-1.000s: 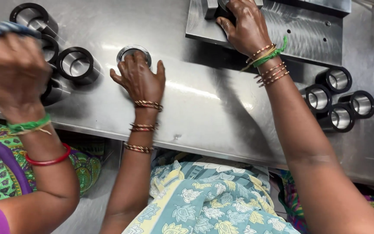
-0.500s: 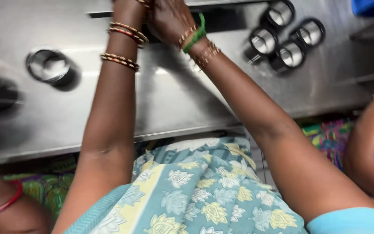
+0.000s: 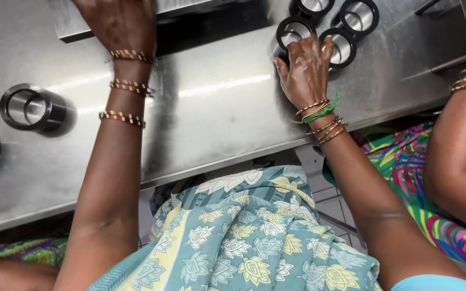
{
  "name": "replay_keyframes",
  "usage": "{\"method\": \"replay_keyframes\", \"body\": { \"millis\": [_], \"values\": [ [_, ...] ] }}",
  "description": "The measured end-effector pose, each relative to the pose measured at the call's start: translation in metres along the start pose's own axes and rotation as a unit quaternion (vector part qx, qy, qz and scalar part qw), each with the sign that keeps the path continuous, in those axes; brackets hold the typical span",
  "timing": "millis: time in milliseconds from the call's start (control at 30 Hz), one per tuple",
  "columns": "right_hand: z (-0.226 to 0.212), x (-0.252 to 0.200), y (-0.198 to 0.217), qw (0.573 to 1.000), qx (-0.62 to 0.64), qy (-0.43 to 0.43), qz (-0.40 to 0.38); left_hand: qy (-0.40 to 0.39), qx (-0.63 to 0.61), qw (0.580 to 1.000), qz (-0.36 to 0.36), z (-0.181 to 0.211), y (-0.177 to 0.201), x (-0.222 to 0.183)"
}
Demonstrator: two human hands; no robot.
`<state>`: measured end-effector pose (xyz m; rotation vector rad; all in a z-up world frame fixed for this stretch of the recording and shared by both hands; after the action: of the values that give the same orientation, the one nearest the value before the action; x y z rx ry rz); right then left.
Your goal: Measure metal ring diameters using a precision gauging fixture.
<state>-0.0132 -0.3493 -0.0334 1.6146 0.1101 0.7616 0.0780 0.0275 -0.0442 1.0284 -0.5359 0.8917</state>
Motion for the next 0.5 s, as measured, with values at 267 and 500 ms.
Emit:
{"method": "replay_keyframes", "body": {
  "millis": [267, 500],
  "values": [
    [-0.012, -0.013, -0.009, 0.988, 0.122, 0.090, 0.017, -0.103, 0.005, 0.991, -0.081, 0.059, 0.146, -0.068],
    [-0.028, -0.013, 0.003, 0.987, 0.147, 0.068, 0.011, -0.042, 0.072, 0.983, -0.165, 0.003, 0.155, -0.077]
  ]
}}
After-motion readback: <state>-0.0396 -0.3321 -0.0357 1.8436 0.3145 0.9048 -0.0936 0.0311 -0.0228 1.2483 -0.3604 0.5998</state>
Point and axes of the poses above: each hand's wrist, its own x-axis towards the middle knuckle, its own y-axis out of the back of the hand, z = x × y, the point moved 2 cm from there along x, towards the middle knuckle, and after that the axes turned 13 degrees about y, right-handed, at the moved point
